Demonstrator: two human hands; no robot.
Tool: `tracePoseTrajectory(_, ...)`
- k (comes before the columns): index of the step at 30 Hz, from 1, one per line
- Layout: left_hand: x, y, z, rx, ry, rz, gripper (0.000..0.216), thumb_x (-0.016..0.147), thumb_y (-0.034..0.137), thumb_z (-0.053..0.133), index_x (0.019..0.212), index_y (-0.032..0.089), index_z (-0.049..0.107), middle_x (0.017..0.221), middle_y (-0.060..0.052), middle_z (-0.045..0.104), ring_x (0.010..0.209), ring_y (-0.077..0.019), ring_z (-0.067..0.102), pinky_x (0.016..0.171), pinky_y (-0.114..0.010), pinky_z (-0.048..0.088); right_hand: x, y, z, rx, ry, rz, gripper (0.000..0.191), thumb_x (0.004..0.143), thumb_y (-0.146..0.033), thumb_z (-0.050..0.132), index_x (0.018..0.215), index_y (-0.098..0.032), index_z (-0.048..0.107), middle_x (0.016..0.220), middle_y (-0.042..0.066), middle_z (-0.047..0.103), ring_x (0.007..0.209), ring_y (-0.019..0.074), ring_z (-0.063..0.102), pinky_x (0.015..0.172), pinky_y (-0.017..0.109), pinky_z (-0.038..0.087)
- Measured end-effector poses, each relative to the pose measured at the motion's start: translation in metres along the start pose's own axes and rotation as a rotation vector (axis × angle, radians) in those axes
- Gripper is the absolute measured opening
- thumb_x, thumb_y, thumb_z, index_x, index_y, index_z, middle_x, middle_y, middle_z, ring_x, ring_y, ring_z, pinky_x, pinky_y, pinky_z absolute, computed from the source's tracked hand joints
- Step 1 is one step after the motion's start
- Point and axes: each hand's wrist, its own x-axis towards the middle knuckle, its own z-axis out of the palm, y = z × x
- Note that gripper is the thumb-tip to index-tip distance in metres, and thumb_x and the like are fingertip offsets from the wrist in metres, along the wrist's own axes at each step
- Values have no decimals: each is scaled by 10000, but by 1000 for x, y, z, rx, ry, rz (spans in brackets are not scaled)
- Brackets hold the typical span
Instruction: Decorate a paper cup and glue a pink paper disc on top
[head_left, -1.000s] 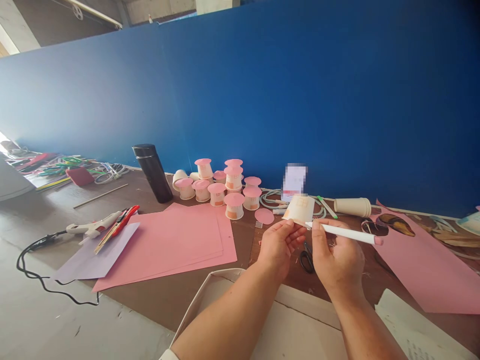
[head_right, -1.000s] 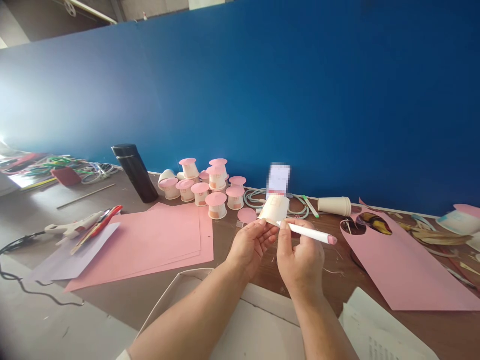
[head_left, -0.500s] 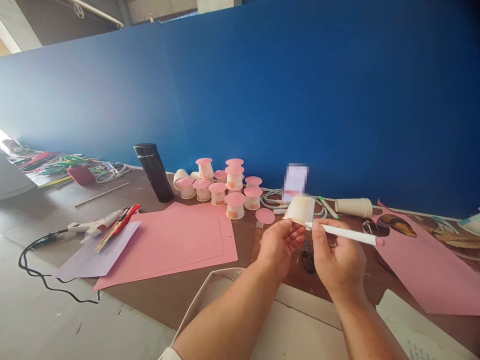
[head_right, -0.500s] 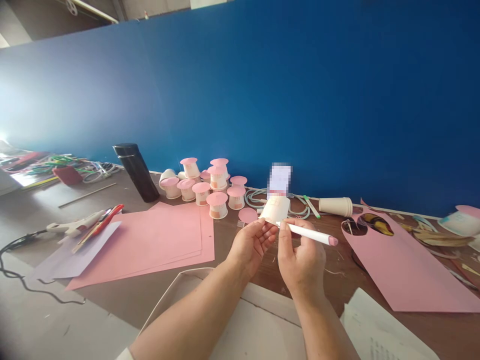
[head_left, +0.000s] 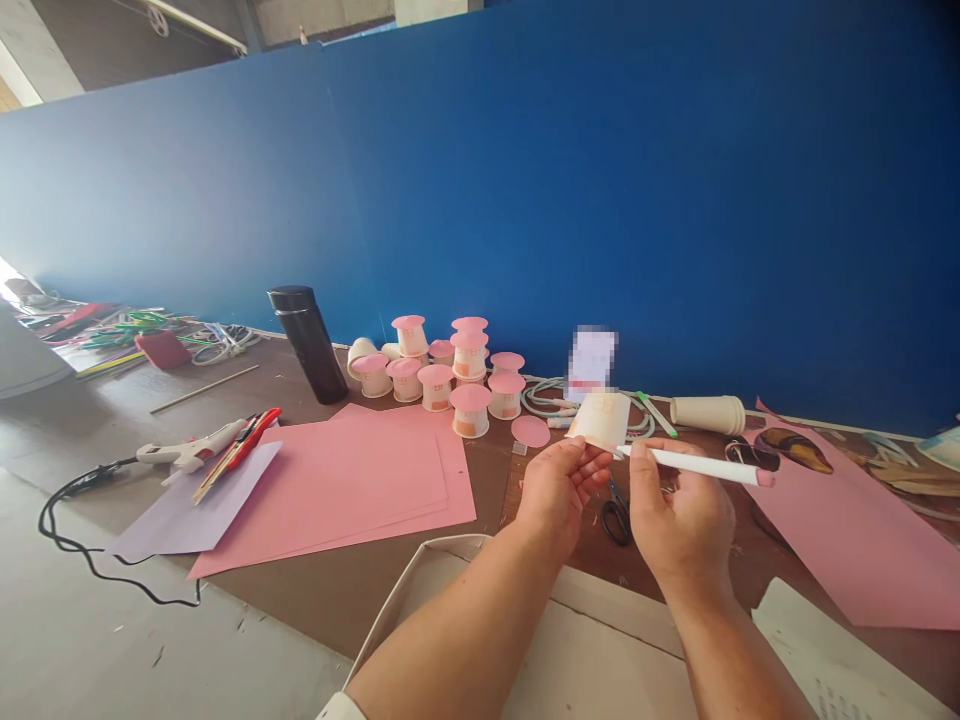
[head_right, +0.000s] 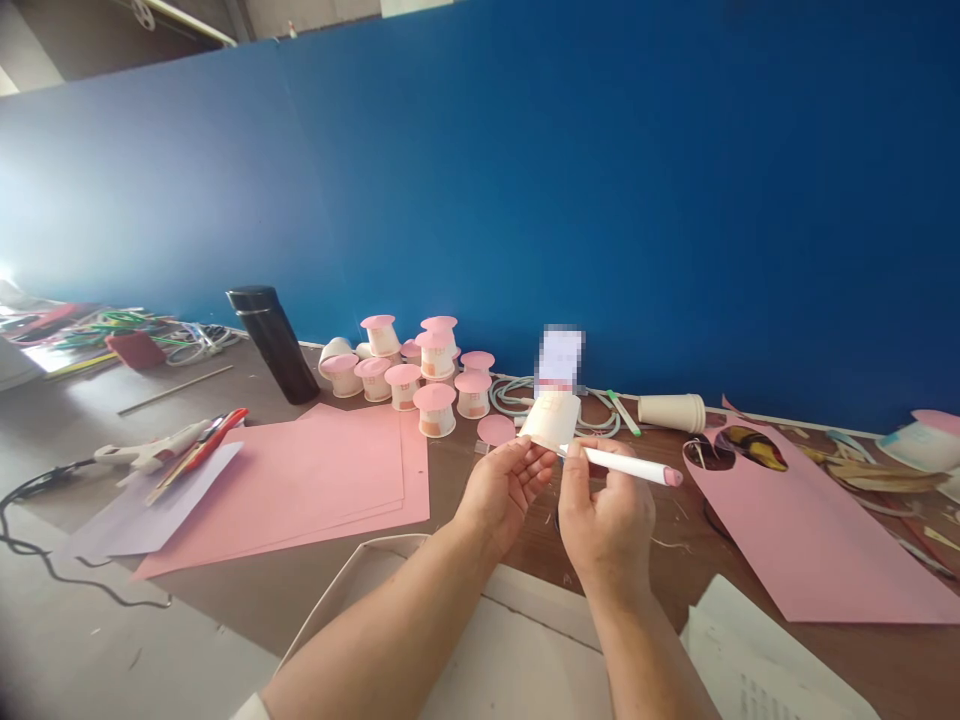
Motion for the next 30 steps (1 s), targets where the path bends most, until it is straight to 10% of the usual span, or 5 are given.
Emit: tracePoseTrajectory(30,2,-2,-2,59,-52,28,96,852,162,692,801,81,696,830,-119,718,748,-146,693,719,-237,543,0,-5,-2,14,-31,-66,269,957,-417,553,922,-181,678,871,104,755,794,239,712,697,322,523)
